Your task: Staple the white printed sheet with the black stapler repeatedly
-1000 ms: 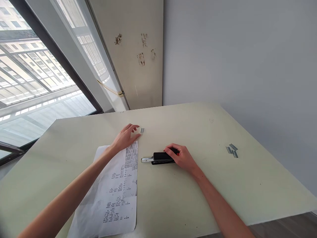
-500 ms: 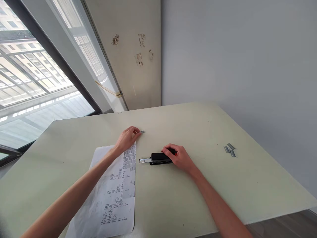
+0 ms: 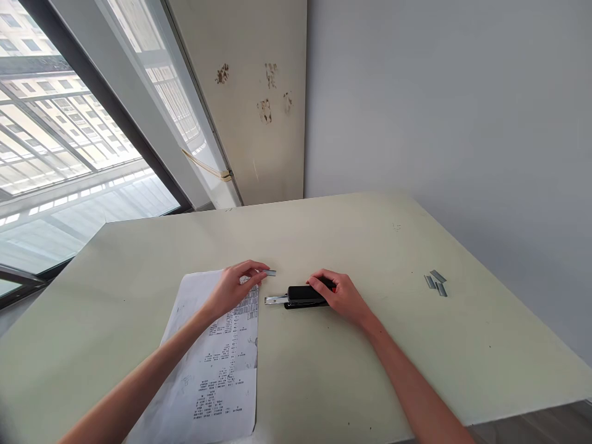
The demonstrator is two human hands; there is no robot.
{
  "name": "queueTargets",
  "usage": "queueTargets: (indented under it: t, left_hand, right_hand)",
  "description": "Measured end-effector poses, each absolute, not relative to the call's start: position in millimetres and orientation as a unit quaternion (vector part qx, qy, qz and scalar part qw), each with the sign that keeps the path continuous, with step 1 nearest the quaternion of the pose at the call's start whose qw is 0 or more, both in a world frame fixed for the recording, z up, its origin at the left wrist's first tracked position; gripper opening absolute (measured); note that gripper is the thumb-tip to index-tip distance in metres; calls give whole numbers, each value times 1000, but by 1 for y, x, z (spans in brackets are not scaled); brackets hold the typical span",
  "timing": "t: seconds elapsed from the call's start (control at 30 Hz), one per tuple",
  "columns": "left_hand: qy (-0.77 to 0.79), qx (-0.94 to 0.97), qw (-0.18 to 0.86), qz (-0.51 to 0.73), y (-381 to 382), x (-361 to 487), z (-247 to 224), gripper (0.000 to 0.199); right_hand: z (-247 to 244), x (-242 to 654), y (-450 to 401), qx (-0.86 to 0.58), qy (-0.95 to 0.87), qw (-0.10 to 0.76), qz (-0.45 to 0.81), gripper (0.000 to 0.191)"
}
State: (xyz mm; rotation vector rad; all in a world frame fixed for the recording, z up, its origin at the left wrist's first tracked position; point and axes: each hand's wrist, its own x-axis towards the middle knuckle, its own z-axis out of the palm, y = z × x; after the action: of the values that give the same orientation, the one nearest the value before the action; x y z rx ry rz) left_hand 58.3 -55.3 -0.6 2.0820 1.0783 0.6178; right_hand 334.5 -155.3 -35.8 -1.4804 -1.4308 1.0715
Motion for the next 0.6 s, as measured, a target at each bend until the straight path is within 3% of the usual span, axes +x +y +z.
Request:
queueTargets:
  t: [0.3, 0.6]
  left_hand:
    - [428, 791, 390, 198, -74, 51, 3, 48]
    - [441, 702, 519, 210, -88, 48, 8, 40]
  right_hand:
    - [-36, 336, -156, -585, -568, 396, 423, 40]
    - [-36, 336, -156, -586, -573, 393, 417, 41]
